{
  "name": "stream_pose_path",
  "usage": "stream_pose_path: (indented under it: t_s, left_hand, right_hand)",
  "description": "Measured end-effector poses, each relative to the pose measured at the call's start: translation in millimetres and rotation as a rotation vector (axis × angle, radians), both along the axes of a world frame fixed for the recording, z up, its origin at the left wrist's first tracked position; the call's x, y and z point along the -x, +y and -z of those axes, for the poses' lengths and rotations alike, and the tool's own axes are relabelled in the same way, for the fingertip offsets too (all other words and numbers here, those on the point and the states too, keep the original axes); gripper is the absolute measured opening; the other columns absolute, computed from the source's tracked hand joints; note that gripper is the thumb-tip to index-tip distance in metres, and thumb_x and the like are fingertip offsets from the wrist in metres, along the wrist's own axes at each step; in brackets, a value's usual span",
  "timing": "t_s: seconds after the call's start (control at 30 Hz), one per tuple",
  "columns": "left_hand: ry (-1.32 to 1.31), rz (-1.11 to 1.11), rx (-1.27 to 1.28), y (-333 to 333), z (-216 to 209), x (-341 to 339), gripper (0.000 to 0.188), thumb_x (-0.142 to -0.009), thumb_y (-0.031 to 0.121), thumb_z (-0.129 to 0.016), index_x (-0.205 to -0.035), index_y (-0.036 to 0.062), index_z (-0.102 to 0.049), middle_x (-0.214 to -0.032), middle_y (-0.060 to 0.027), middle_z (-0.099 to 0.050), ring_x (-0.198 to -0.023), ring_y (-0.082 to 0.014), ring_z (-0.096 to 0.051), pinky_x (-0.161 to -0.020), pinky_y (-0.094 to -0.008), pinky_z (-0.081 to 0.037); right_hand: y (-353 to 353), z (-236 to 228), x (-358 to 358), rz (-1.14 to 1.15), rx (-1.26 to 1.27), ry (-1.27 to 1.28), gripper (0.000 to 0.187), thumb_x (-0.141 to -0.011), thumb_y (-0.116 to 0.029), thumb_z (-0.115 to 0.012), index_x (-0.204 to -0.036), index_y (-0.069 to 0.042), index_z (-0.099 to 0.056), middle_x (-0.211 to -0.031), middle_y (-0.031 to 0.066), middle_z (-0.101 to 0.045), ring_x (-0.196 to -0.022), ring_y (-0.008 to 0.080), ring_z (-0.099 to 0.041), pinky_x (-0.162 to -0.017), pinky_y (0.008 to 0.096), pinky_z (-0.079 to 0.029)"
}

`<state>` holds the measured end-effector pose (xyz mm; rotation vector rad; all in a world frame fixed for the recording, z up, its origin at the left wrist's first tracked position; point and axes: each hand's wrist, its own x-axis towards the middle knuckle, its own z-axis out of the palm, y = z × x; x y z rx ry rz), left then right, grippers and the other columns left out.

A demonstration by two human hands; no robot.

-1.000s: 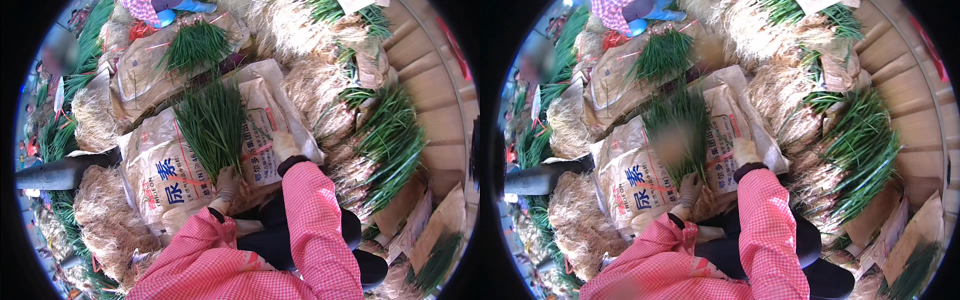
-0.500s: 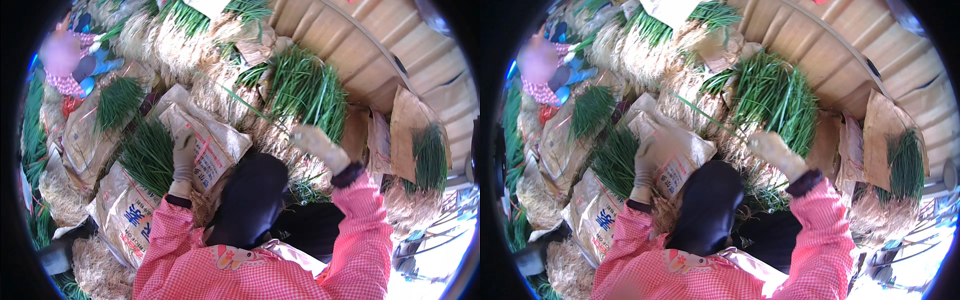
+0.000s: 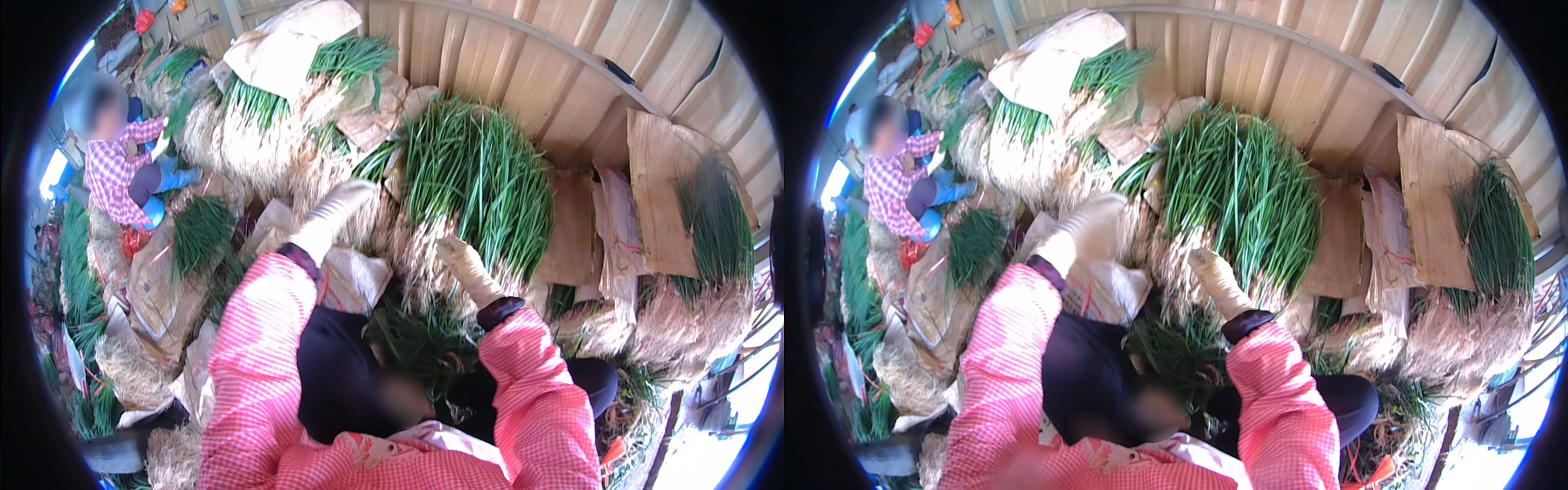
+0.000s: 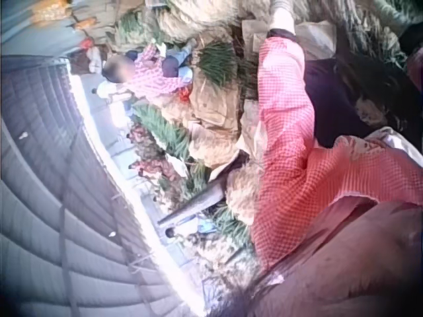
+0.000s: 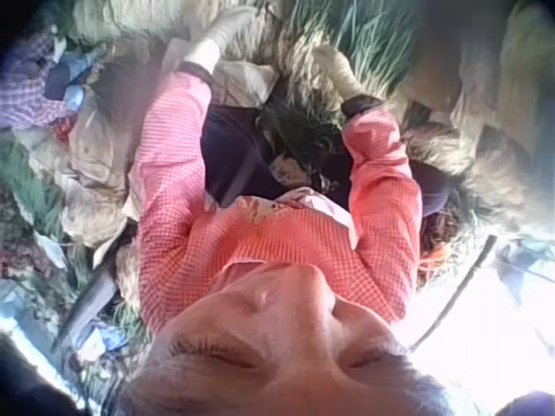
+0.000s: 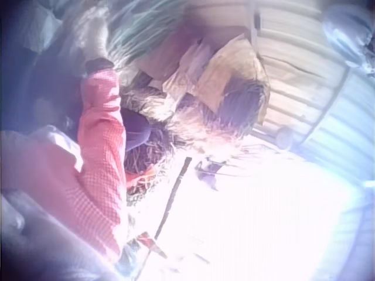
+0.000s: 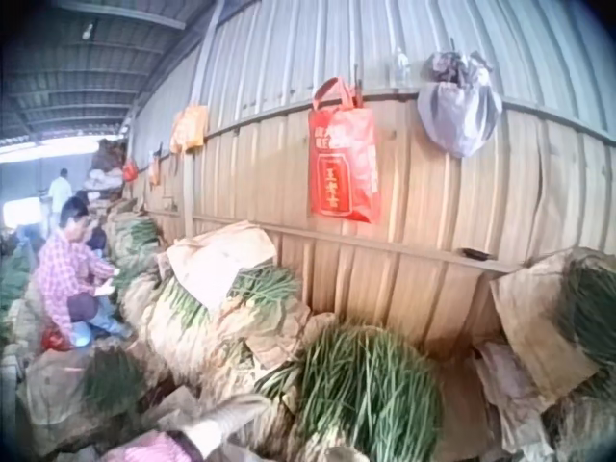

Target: The person sits cross-legged on the floor and repeatedly gathers bunches of green onions, aligns the roots, and ties them with red rubber bands. The person places the finished bundles on a nearby pile.

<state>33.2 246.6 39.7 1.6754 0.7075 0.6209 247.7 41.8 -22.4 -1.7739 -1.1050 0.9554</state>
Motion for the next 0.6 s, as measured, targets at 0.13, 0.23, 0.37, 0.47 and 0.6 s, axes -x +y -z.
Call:
stream_pose_path:
  t_s: [0.13,0.23,0.37,0.47,0.6]
  left_hand:
    - [0.413,-0.096,-0.094,15.2,69.2,-58.0,0.039,-0.078,0.039,-0.052,-0.104,0.0104,-0.061,-0.105,-0.0104,-0.062,-0.099,-0.0252,-0.057,-0.086,-0.0330,-0.042]
    - [0.486,-0.238,0.168,5.8,101.4,-111.0,0.074,-0.073,0.049,-0.061,-0.128,0.0042,-0.043,-0.126,-0.0189,-0.049,-0.119,-0.0301,-0.045,-0.098,-0.0341,-0.035]
    - [0.395,-0.165,0.272,16.4,128.6,-133.9,0.072,-0.071,0.050,-0.066,-0.120,-0.0010,-0.051,-0.113,-0.0157,-0.058,-0.101,-0.0262,-0.056,-0.089,-0.0336,-0.042]
    - [0.006,-0.065,0.778,9.2,131.7,-126.1,0.062,-0.079,0.044,-0.062,-0.124,0.0044,-0.049,-0.110,-0.0110,-0.059,-0.094,-0.0209,-0.056,-0.081,-0.0335,-0.044]
    - [0.005,-0.229,0.660,6.1,106.7,-111.6,0.061,-0.080,0.044,-0.060,-0.124,0.0039,-0.049,-0.110,-0.0120,-0.058,-0.095,-0.0211,-0.056,-0.081,-0.0341,-0.044]
  right_hand:
    - [64.4,54.9,-7.5,0.343,-0.305,-0.303,0.049,-0.082,-0.025,-0.063,-0.120,0.002,-0.049,-0.110,0.0174,-0.057,-0.098,0.0243,-0.056,-0.084,0.0326,-0.044]
    - [78.6,47.1,-6.0,0.429,-0.089,-0.354,0.066,-0.075,-0.034,-0.068,-0.123,0.005,-0.044,-0.111,0.0240,-0.054,-0.100,0.0334,-0.056,-0.084,0.0364,-0.046]
    - [101.4,38.2,-0.5,0.521,0.060,-0.443,0.070,-0.075,-0.044,-0.065,-0.121,0.005,-0.046,-0.106,0.0251,-0.057,-0.097,0.0379,-0.057,-0.082,0.0393,-0.047]
    - [122.9,29.9,-6.7,0.506,0.112,-0.292,0.064,-0.076,-0.050,-0.062,-0.101,0.008,-0.055,-0.097,0.0265,-0.059,-0.082,0.0399,-0.060,-0.073,0.0405,-0.050]
    - [125.7,13.9,7.2,0.485,-0.130,-0.408,0.051,-0.077,-0.043,-0.063,-0.096,0.003,-0.056,-0.086,0.0239,-0.060,-0.082,0.0389,-0.058,-0.073,0.0445,-0.047]
